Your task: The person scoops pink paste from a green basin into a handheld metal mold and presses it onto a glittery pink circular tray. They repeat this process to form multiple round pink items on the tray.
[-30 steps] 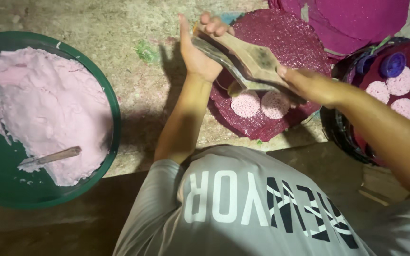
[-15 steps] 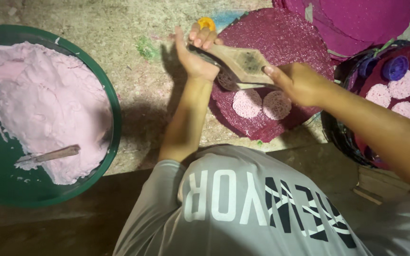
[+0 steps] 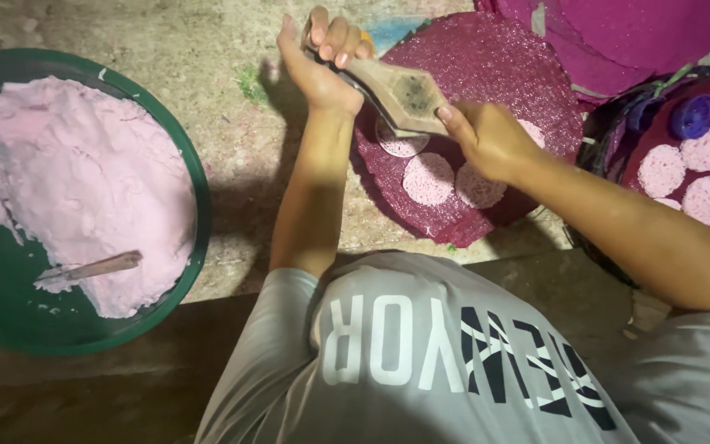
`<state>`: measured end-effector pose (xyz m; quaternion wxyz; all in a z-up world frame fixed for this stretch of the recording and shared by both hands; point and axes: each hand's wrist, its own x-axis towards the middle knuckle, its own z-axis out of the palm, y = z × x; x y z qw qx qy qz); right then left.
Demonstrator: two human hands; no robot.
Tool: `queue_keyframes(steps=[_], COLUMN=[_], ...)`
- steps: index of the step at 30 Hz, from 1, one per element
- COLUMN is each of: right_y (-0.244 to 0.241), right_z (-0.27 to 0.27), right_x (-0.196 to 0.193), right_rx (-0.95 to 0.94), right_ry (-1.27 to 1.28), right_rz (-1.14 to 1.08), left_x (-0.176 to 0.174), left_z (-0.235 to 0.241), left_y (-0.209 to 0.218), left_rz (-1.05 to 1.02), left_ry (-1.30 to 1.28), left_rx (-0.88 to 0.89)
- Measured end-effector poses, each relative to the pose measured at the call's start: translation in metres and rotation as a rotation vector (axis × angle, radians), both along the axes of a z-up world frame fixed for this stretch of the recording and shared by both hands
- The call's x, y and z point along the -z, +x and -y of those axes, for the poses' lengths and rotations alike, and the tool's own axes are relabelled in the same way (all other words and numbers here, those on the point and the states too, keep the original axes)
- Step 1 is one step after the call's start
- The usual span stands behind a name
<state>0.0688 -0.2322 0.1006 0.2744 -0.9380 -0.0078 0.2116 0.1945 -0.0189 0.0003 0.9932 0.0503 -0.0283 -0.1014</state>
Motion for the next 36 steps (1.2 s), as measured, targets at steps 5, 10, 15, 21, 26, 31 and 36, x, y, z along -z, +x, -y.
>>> queue_keyframes(steps=[5,10,15,21,26,31,36], right_y=[-0.003,-0.001,-0.001,-0.005,-0.016,-0.026,-0.020], right_z=[0.011,0.017,0.018,0.037,0.058,0.070,0.071], right_x=[-0.012,-0.016,-0.008,0.004,0.020,0.048,0.081], right_rx=[0.047,0.013,0.081,0.037,0.138,0.201,0.362], right_ry=[-0.077,-0.139,-0.151,-0.156,0.096,0.145,0.309], right_rz=[-0.177,0.029,-0.095,0.214,0.071,0.175,0.376], left_x=[-0.003,-0.006,-0.010,-0.004,0.032,0.063,0.063], left_z=[0.020,0.032,0.039,0.055,0.031,0.025,0.017], left_y=[-0.015,0.000,0.009,0.017,-0.011,-0.054,-0.054], left_rz=[-0.267,-0.263,-0.282,-0.118,-0.260,-0.174,0.077], left_ry=[0.075,0.062,0.250,0.118,0.768,1.178,1.222], left_rx=[-0.009,-0.037,-0.080,-0.031,0.324,0.743,0.511])
